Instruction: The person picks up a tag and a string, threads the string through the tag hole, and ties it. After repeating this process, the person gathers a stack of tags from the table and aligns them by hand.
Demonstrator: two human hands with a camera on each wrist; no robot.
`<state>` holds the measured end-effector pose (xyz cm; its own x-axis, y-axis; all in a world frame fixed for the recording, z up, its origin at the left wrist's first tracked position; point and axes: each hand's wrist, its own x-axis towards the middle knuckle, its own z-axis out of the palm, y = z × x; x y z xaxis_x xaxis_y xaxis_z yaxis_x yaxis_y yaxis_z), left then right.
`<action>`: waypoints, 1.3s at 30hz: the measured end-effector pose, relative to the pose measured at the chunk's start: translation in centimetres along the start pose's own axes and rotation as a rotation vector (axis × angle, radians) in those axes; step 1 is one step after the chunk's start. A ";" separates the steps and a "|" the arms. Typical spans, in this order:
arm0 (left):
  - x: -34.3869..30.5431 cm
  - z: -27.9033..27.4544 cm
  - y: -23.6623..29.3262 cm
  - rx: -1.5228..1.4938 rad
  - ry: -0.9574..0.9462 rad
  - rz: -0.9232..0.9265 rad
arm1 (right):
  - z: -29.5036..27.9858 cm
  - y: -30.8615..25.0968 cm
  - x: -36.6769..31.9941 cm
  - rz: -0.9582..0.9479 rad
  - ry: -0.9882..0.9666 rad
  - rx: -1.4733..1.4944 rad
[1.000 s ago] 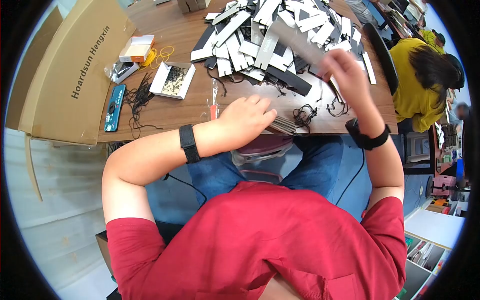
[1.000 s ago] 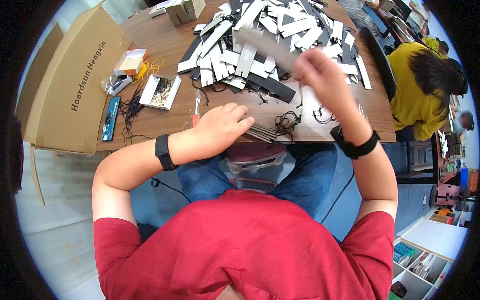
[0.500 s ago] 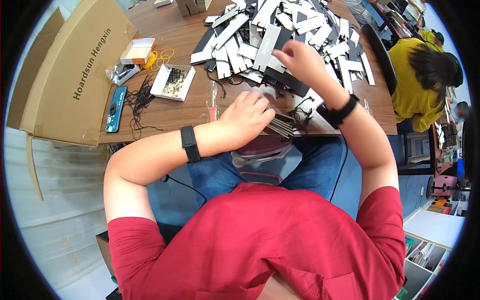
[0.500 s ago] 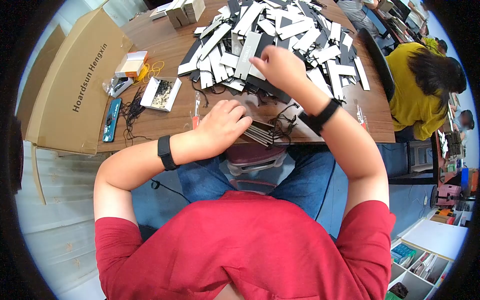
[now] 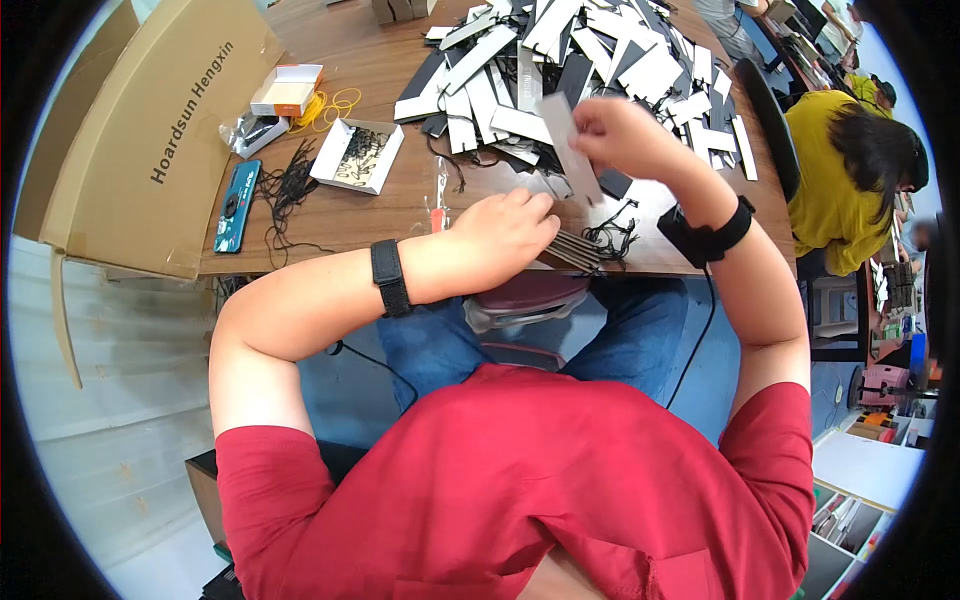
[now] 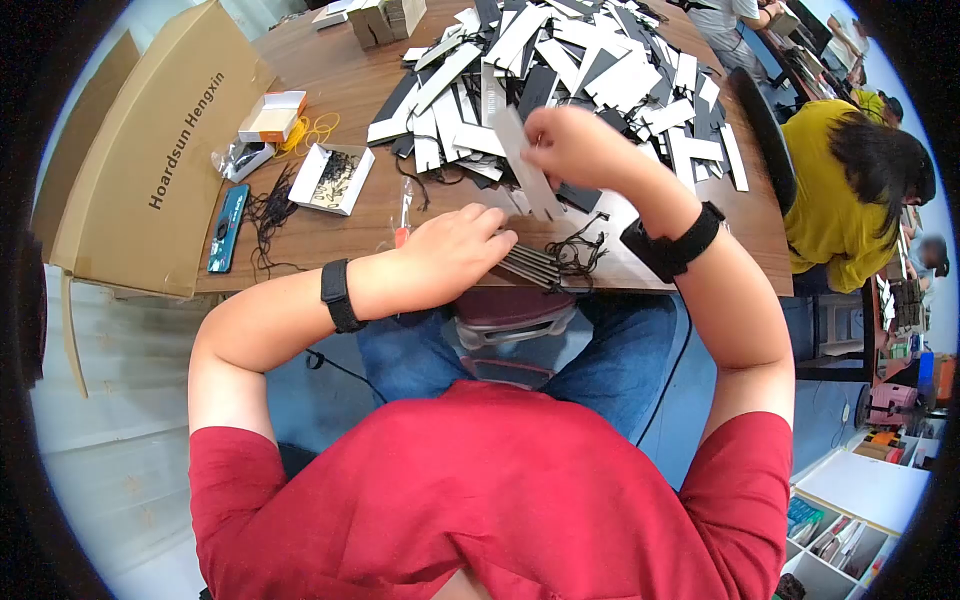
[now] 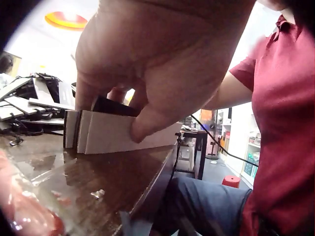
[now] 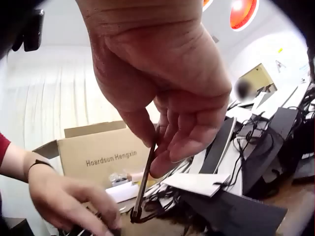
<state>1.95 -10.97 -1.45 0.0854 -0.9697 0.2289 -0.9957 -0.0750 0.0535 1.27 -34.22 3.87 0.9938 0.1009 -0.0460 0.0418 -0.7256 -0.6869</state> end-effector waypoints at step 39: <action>0.2 -0.2 0.5 0.132 0.086 0.014 | 4.2 0.8 -4.3 -0.071 0.004 -0.174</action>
<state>1.48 -11.10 -1.17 0.0686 -0.9477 0.3117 -0.9923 -0.0972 -0.0772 -3.44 -32.45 0.47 0.9881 0.1538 0.0013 0.1290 -0.8236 -0.5523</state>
